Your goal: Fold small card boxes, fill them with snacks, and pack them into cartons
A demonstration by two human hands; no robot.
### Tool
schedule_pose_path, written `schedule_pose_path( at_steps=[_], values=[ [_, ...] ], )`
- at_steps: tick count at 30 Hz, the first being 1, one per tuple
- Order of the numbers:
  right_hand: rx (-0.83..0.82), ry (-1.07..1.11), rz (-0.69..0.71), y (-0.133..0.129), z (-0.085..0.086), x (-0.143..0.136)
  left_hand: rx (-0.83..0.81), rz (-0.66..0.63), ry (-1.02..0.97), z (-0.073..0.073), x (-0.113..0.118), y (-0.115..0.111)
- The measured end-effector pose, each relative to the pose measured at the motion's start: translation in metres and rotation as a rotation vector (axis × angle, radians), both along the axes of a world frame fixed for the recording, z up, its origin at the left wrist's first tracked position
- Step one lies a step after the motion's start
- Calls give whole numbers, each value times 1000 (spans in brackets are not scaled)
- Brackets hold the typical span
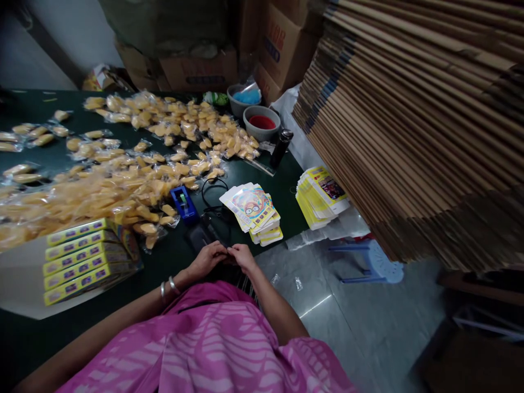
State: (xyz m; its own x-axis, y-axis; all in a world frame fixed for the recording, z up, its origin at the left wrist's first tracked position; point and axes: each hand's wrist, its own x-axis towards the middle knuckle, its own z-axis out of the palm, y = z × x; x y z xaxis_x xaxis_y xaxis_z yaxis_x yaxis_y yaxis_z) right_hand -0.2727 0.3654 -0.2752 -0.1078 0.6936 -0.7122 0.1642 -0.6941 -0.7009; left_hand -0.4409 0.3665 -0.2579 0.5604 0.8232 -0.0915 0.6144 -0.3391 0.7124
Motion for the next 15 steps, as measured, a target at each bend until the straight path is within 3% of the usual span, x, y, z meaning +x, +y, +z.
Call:
schedule_pose_path(
  at_steps=[9, 12, 15],
  values=[
    [-73, 77, 29, 11, 5, 14, -51, -195, -4, 13, 4, 11],
    [-67, 76, 46, 12, 6, 17, -85, -176, -15, 12, 4, 15],
    [-37, 52, 69, 11, 8, 15, -119, -74, -22, 9, 3, 20]
  ],
)
